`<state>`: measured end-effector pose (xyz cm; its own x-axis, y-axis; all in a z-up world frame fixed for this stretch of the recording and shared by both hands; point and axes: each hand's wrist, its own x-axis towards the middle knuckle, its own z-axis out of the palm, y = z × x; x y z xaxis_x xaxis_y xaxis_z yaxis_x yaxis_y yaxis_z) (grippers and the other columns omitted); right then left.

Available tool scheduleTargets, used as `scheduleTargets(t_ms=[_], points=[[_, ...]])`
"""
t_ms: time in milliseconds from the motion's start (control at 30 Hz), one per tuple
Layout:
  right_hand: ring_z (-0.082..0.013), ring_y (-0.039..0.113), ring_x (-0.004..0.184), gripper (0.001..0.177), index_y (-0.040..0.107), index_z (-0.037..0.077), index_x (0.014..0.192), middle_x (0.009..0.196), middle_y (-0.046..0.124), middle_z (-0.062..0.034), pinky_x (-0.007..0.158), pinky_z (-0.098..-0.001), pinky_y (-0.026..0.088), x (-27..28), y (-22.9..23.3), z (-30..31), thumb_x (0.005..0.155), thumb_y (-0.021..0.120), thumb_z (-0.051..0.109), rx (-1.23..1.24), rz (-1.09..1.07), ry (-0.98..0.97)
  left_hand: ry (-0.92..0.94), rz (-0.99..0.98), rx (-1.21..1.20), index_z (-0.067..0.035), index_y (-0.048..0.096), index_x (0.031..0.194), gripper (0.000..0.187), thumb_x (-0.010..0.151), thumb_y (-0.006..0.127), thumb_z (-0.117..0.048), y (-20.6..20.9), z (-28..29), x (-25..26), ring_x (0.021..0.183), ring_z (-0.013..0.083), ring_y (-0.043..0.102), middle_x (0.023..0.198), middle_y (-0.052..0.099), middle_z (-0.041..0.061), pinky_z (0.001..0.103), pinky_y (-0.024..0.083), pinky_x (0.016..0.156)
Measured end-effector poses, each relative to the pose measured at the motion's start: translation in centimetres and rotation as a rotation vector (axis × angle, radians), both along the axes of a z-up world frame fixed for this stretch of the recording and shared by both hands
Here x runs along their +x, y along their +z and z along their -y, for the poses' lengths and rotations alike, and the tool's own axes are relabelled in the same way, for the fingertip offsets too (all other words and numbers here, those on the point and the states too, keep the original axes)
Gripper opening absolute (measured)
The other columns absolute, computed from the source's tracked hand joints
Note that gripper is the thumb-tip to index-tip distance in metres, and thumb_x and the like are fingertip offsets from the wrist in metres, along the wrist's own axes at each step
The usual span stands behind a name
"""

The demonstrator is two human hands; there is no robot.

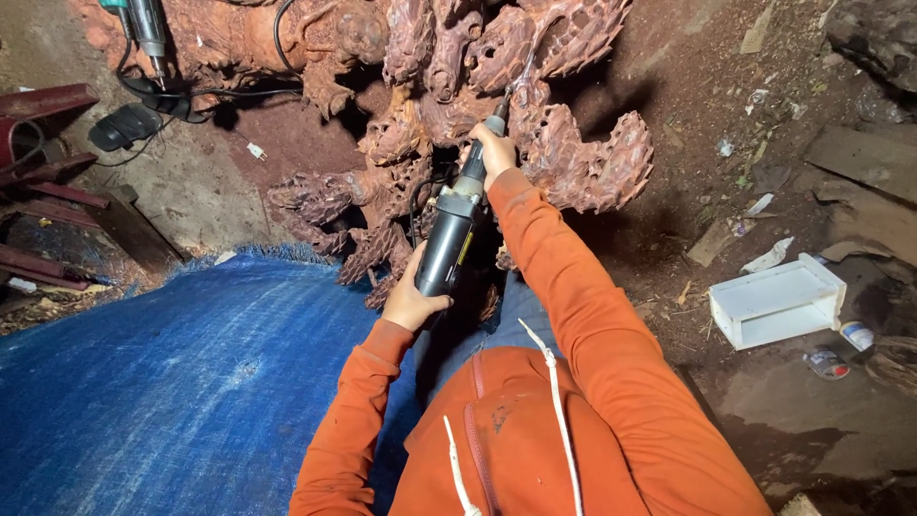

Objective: Using a power carving tool to refine the intricate details of a large wooden sculpture

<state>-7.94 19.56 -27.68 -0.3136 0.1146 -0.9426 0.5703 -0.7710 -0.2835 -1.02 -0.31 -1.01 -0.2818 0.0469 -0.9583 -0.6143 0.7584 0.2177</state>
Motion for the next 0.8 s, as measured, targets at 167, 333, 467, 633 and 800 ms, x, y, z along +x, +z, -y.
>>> scheduleTargets(t_ms=[167, 333, 467, 633, 800], points=[[-0.0313, 0.073, 0.061, 0.038, 0.053, -0.003, 0.103, 0.073, 0.069, -0.0198, 0.054, -0.0499, 0.065, -1.0, 3.3, -0.3, 0.078, 0.077, 0.014, 0.044, 0.013, -0.005, 0.006, -0.018, 0.019, -0.049, 0.029, 0.155, 0.116, 0.057, 0.09, -0.037, 0.0, -0.2, -0.5, 0.127, 0.033, 0.059, 0.136, 0.06, 0.018, 0.036, 0.045, 0.105], [-0.031, 0.072, 0.059, 0.03, 0.061, -0.007, 0.09, 0.072, 0.068, -0.0228, 0.054, -0.0475, 0.064, -1.5, 5.0, -1.2, 0.071, 0.077, 0.011, 0.07, 0.042, -0.086, -0.087, -0.016, 0.004, -0.054, 0.026, 0.154, 0.117, 0.056, 0.09, -0.04, -1.1, 0.3, -0.5, 0.126, 0.0334, 0.06, 0.136, 0.061, 0.018, 0.036, 0.047, 0.106], [-0.0328, 0.072, 0.055, 0.027, 0.061, -0.007, 0.084, 0.065, 0.066, -0.0236, 0.051, -0.0488, 0.063, -1.4, 5.4, -0.9, 0.071, 0.077, 0.01, 0.082, 0.026, -0.064, -0.051, -0.022, -0.008, -0.053, 0.027, 0.154, 0.117, 0.056, 0.089, -0.04, -1.1, 0.1, 0.3, 0.125, 0.0321, 0.061, 0.134, 0.062, 0.018, 0.036, 0.047, 0.104], [-0.0346, 0.075, 0.057, 0.033, 0.065, -0.002, 0.087, 0.068, 0.071, -0.0223, 0.048, -0.0502, 0.063, -0.8, 0.8, 0.0, 0.068, 0.084, 0.017, 0.159, 0.108, 0.095, 0.104, -0.04, 0.055, -0.044, 0.036, 0.154, 0.114, 0.054, 0.091, -0.033, -0.8, 0.0, 0.9, 0.125, 0.0349, 0.061, 0.132, 0.062, 0.021, 0.038, 0.045, 0.103], [-0.0324, 0.073, 0.057, 0.035, 0.061, -0.009, 0.09, 0.069, 0.069, -0.0247, 0.054, -0.0475, 0.063, -1.3, 4.6, 0.6, 0.069, 0.08, 0.013, 0.143, 0.083, -0.012, 0.064, -0.017, 0.045, -0.048, 0.035, 0.153, 0.119, 0.051, 0.093, -0.034, -0.7, 0.4, 0.1, 0.125, 0.0308, 0.061, 0.134, 0.062, 0.019, 0.034, 0.048, 0.104]])
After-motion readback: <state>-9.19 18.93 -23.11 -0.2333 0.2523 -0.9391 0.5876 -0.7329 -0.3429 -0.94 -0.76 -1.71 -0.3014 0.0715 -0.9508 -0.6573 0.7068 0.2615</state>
